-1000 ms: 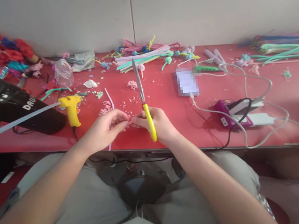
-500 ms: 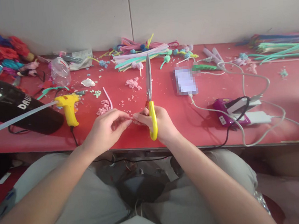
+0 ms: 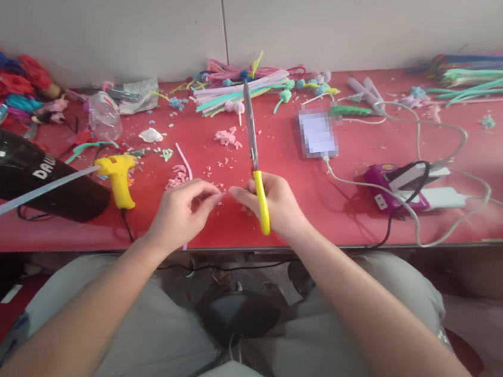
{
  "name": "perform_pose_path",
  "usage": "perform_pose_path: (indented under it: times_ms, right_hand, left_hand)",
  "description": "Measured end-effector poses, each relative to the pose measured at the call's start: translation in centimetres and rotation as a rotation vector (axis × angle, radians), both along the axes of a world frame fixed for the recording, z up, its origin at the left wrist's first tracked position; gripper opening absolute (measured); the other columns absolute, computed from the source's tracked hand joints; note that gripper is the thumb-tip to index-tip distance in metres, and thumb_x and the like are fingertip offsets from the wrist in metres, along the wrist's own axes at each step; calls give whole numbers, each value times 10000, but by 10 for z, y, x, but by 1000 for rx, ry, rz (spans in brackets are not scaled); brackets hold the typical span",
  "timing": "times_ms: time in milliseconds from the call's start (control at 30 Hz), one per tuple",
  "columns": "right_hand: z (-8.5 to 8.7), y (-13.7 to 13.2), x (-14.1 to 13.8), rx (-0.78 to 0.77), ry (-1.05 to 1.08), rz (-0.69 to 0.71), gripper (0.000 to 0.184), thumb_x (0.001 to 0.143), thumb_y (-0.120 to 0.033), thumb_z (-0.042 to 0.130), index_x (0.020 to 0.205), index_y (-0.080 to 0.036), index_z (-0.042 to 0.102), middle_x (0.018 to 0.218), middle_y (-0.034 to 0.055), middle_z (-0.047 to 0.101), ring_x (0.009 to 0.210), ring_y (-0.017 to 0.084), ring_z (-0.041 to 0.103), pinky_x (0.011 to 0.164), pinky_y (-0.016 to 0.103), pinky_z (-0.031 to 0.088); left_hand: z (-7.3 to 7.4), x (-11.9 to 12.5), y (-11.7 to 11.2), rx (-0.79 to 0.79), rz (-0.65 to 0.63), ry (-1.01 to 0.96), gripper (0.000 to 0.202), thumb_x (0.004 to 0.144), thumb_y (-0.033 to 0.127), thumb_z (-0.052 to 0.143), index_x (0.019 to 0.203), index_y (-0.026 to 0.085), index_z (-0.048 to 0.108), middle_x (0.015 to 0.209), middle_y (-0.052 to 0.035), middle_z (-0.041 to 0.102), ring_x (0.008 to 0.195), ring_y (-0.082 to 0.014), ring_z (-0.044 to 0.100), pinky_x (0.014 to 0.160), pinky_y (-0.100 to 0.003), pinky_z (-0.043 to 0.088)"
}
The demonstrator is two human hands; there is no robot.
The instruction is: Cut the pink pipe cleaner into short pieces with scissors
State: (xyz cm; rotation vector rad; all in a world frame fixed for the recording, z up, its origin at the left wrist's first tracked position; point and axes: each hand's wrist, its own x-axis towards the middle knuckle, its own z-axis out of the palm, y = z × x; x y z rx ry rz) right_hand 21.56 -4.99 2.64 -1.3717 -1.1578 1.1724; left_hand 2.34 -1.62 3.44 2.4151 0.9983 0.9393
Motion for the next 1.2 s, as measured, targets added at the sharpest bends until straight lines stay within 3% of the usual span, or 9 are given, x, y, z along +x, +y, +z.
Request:
perform_pose_path:
  times_ms: [167, 400, 533, 733, 1200]
  right_hand:
    - [-1, -8, 38, 24, -482, -49, 484, 719, -528, 742, 611, -222, 383, 562, -70, 282, 525, 80, 254, 467, 259, 183]
    - [-14, -25, 63, 51, -880, -4, 572, 660, -637, 733, 581, -222, 347, 559, -63, 250, 557, 100, 227, 459, 250, 215]
    - [-21, -23, 64, 103, -950, 43, 562, 674, -689, 692, 602, -222, 389, 548, -56, 329, 546, 103, 257, 475, 250, 243]
    - [-20, -20, 60, 76, -1116, 30, 611, 650, -784, 621, 597, -248, 333, 494, -27, 406, 469, 120, 301, 492, 276, 239]
    - [-22, -21, 59, 103, -1151, 45, 610, 665, -802, 602, 595, -246, 363, 522, -6, 458, 495, 155, 426, 508, 281, 267]
  left_hand:
    - [-3, -12, 11, 15, 77, -13, 134, 916, 237, 598, 802, 175, 630, 764, -17, 678, 681, -123, 587, 655, -257, 445]
    - [-17, -20, 13, 96, 113, -29, 162, 946, 262, 554, 831, 179, 632, 769, -27, 664, 726, -137, 585, 710, -277, 453]
    - [-25, -20, 16, 76, 92, -27, 176, 956, 271, 535, 843, 181, 637, 780, -31, 667, 719, -134, 582, 713, -274, 466]
    - [-27, -21, 16, 70, 75, -65, 171, 963, 270, 526, 856, 188, 631, 777, -29, 651, 731, -131, 576, 711, -268, 465]
    - [-26, -22, 14, 65, 47, -46, 148, 967, 258, 513, 873, 192, 605, 800, -31, 644, 736, -133, 560, 693, -278, 448]
